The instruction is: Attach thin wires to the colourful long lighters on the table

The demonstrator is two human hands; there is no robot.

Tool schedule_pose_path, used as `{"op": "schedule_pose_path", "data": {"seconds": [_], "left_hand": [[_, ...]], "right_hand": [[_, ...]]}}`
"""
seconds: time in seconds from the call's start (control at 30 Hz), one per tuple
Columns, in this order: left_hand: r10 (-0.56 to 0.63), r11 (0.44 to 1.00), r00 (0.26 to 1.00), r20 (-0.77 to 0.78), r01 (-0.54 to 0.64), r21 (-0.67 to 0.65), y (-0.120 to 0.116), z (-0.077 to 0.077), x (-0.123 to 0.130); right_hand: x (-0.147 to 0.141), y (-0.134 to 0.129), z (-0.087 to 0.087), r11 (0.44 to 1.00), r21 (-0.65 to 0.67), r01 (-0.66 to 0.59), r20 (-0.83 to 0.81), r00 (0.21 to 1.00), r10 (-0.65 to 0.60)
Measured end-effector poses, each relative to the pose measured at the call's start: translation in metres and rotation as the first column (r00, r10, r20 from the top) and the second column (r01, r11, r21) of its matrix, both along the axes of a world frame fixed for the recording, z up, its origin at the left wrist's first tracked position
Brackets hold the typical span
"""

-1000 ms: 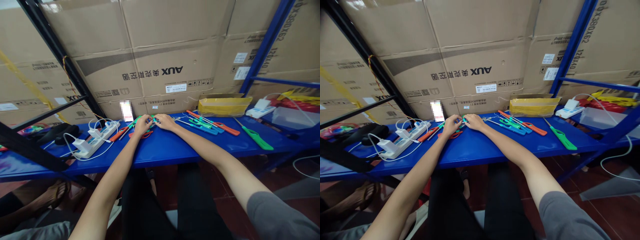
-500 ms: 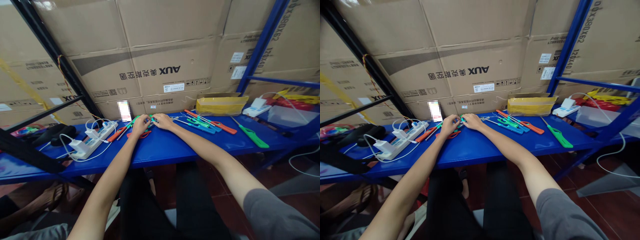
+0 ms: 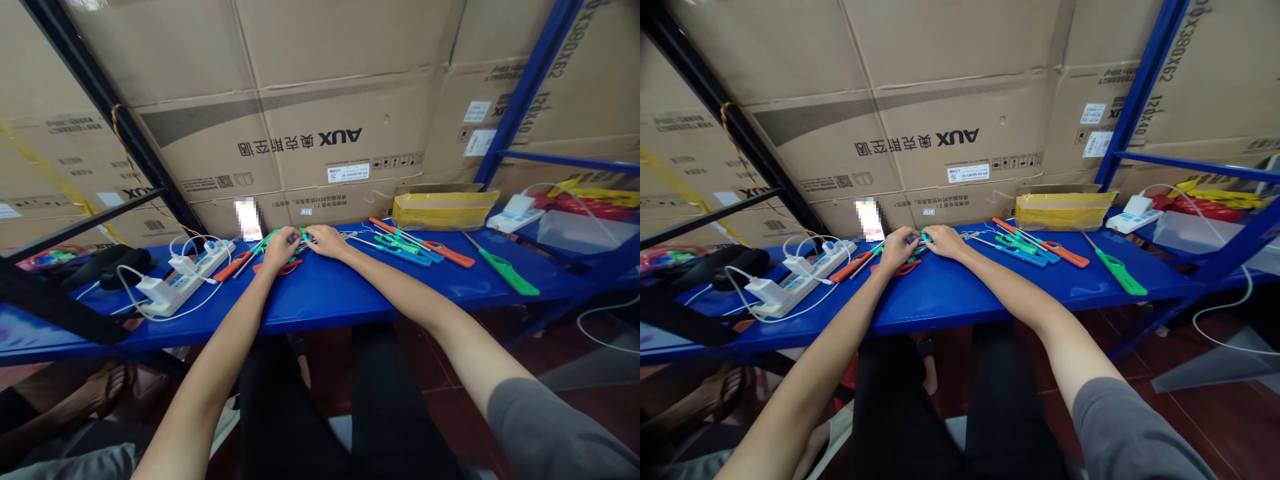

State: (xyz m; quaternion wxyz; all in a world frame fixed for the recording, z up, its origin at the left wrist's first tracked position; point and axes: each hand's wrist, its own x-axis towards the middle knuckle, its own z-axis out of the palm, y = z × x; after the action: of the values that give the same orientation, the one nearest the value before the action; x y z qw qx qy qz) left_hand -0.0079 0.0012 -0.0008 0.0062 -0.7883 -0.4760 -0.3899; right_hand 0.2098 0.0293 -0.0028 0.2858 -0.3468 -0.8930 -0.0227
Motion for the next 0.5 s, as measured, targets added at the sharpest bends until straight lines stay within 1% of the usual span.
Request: {"op": "schedule_pose_path", "data": {"seconds": [0.33,0.5], "left_hand": [[0.003,1.000,1.000,-0.004,-0.003,0.002,-0.0002,0.0004,0.0012],[0.002,1.000,1.000,-0.009,-0.002,-0.011,-0.0002,0.0006,0.0018]], "right_hand": [[0.0005,0.0001,0.0008,0.999,0.005,0.032,0.028,0.999,-0.032],[0.0007,0.0012,0.0000,1.000,0.003,0.024,0.031,0.999,-0.024]]}}
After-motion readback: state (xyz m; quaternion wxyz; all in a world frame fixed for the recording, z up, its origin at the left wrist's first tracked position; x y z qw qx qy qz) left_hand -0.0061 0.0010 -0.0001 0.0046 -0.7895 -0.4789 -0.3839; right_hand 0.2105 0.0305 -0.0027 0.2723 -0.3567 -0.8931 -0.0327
